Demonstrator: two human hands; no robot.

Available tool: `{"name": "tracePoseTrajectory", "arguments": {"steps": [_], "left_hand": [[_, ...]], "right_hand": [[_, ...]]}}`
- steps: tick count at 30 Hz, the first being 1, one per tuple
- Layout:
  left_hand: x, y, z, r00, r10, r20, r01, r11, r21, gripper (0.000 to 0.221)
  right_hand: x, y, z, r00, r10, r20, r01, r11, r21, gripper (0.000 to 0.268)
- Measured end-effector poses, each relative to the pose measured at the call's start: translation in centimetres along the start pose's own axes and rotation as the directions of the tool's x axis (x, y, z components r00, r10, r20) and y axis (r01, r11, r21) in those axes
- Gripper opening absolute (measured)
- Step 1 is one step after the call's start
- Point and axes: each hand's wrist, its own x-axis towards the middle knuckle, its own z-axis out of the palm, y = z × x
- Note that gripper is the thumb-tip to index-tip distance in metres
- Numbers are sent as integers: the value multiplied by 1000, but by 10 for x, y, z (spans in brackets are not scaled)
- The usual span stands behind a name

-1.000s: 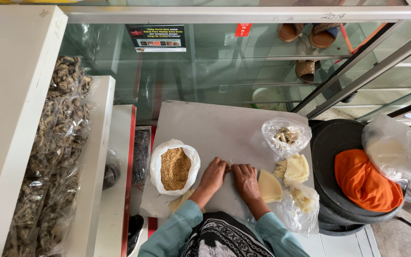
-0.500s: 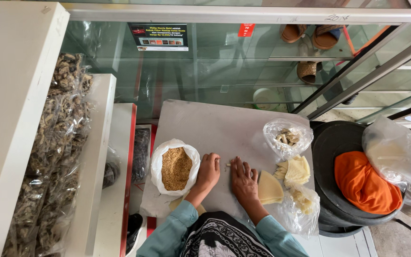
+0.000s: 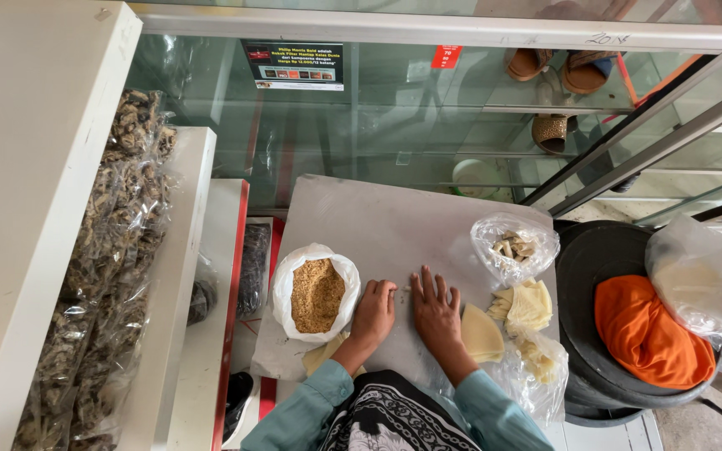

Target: The person folds wontons by hand. The person takes a square wrapper, places a small amount of filling from a bag onto the wrapper, and then folds the wrapper over the filling to create a triangular or gathered shape.

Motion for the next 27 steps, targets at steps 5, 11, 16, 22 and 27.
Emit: {"name": "tracePoseTrajectory", "arguments": {"steps": [5, 11, 16, 22, 27], "left_hand": [[0, 7, -3, 999, -21, 34, 21, 1000, 5, 14], [-1, 19, -6, 999, -4, 46, 5, 999, -34, 16], [-1, 13, -11, 1000, 17, 17, -17, 1000, -5, 17], [-3, 9, -8, 999, 41, -1, -41, 999, 0, 19], [-3, 12, -4, 999, -3, 49, 3, 1000, 8, 20]], "right_hand": [[-22, -3, 1, 999, 27, 23, -29, 996, 88, 63], [22, 22, 2, 994, 100, 40, -107, 948, 299, 70], [26, 46, -8, 940, 325, 105, -321, 735, 597, 63], [11, 38, -7, 946, 312, -87, -121, 591, 798, 28], [20, 17, -4, 953, 269, -138, -94, 696, 712, 21]]}}
